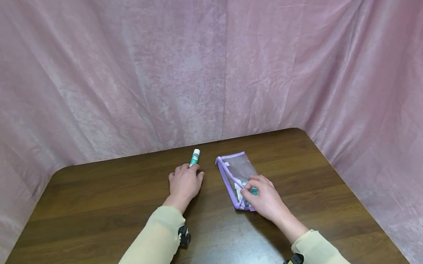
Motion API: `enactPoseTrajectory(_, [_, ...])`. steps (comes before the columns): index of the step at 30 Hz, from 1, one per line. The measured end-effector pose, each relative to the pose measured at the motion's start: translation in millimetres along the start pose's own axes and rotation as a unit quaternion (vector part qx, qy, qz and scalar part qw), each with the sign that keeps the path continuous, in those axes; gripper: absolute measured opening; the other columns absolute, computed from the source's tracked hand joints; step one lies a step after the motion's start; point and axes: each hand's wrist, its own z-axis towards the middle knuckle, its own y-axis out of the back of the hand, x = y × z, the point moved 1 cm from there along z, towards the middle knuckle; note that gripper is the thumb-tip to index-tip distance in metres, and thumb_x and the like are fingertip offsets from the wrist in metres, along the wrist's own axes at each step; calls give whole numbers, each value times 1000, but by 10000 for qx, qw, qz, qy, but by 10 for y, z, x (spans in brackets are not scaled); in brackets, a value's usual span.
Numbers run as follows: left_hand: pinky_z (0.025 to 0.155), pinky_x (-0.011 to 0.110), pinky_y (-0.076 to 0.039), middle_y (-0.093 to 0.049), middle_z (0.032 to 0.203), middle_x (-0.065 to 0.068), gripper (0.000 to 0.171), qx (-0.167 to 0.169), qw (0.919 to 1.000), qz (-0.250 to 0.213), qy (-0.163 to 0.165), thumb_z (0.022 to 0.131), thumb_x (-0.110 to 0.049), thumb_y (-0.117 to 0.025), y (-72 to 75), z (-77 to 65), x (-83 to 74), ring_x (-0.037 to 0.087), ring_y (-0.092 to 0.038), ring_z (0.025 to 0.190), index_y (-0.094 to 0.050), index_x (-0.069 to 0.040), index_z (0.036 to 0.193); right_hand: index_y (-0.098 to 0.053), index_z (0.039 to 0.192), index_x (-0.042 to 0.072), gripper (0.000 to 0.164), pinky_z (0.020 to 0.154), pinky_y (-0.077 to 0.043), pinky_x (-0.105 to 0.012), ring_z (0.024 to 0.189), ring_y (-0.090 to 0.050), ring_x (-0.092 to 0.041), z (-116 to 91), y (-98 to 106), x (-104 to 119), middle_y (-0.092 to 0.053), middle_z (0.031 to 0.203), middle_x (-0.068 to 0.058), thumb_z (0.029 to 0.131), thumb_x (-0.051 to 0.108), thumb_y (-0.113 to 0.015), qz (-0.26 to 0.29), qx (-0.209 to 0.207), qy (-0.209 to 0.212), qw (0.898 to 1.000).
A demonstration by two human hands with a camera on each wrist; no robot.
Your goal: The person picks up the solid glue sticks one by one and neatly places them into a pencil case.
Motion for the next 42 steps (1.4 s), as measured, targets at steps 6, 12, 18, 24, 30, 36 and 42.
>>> enactPoseTrajectory(6, [105, 63, -46, -71, 132, 13, 29, 2, 10000, -34, -35, 110, -36, -70, 8, -51, 35, 40, -64, 125, -77, -18, 131, -71, 90, 19, 19, 123, -31, -71, 155, -38, -53, 8, -12, -14, -58, 159, -20, 106, 29, -73, 20, 3, -42, 10000])
enactPoseTrajectory(12, [100, 61, -50, -73, 119, 14, 40, -153, 9998, -102, 82, 103, -36, -80, 1, -41, 89, 39, -68, 113, -69, -6, 128, -72, 90, 18, 19, 123, -31, -71, 155, -38, -53, 2, -16, 4, -58, 159, -21, 106, 28, -73, 1, 0, -30, 10000])
enactPoseTrajectory(18, [94, 59, -52, -70, 109, 14, 38, -339, 9981, -341, 382, 102, -33, -83, -19, 5, 129, 40, -67, 106, -63, -8, 121, -72, 90, 17, 19, 123, -31, -70, 155, -38, -53, -8, -7, 8, -58, 158, -21, 107, 27, -73, 1, 24, -21, 10000])
enactPoseTrajectory(24, [93, 60, -53, -73, 114, 15, 27, -358, 9987, -213, 290, 103, -34, -80, -7, 7, 124, 40, -67, 109, -71, -10, 111, -72, 89, 17, 19, 123, -32, -69, 155, -39, -53, -22, -7, 14, -58, 158, -21, 106, 26, -73, 8, 16, -18, 10000])
enactPoseTrajectory(30, [94, 60, -53, -74, 118, 14, 26, -383, 9988, -65, 292, 103, -34, -79, 0, 4, 121, 39, -67, 110, -75, -9, 109, -72, 89, 17, 19, 124, -31, -69, 155, -38, -52, -25, -10, 22, -58, 158, -21, 106, 27, -73, 13, 31, -2, 10000])
enactPoseTrajectory(36, [91, 59, -54, -72, 108, 15, 27, -412, 9987, -2, 292, 100, -33, -82, 33, -28, 116, 40, -68, 106, -76, -7, 103, -72, 89, 17, 19, 124, -31, -69, 155, -38, -53, -23, -9, 25, -58, 158, -21, 106, 26, -74, 13, 17, 10, 10000])
enactPoseTrajectory(42, [91, 57, -54, -71, 105, 13, 27, -283, 9991, 27, 305, 101, -32, -81, 68, -55, 115, 38, -67, 106, -76, -6, 103, -72, 89, 18, 19, 123, -32, -69, 155, -39, -53, -35, -8, 31, -58, 159, -21, 106, 26, -73, 9, 34, -2, 10000])
